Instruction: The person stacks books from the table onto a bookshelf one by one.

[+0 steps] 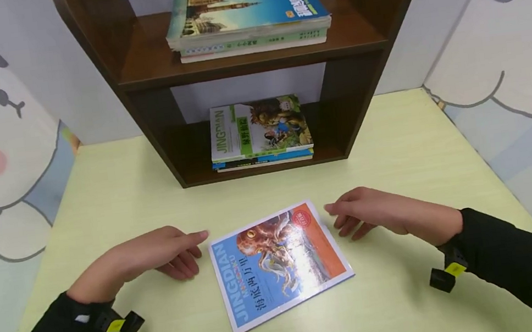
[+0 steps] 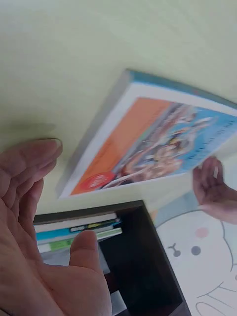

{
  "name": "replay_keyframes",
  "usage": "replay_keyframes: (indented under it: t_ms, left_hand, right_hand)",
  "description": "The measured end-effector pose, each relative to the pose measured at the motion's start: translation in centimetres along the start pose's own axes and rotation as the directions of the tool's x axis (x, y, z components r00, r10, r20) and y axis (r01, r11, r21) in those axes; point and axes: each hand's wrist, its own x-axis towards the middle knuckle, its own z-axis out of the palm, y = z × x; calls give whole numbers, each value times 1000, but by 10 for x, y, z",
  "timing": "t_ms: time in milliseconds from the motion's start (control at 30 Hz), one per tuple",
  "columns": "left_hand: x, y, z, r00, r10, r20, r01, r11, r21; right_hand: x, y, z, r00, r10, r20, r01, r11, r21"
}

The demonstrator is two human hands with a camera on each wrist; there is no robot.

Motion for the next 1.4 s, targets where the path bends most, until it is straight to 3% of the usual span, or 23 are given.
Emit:
replay_keyframes:
  t_ms: [100, 200, 333, 567, 767, 1033, 1400]
  left_hand:
    - [3, -3, 7, 999, 29, 30, -25, 990, -140]
    - [6, -5, 12, 998, 59, 38, -47, 961, -271]
    - [11, -5, 22, 995, 96, -4, -90, 918, -386]
    - [22, 5, 33, 983, 167, -80, -185, 872, -454]
    - [30, 12, 34, 978, 166, -126, -204, 888, -412]
    - [35, 17, 33, 975, 157, -157, -202, 919, -337]
    - [31, 17, 31, 966, 163, -201, -225, 913, -340]
  right_hand:
    - [-3, 1, 6, 998, 28, 56, -31, 997, 66]
    - [-6, 1, 10, 996, 41, 83, -52, 989, 140]
    - [-7, 4, 16, 995, 32, 95, -53, 970, 235]
    - [-11, 3, 27, 999, 20, -33, -10, 958, 287]
    - [-11, 3, 26, 995, 7, -100, 22, 957, 288]
    - [-1, 5, 23, 989, 60, -138, -20, 962, 273]
    - [-2, 9, 23, 984, 13, -179, 45, 948, 314]
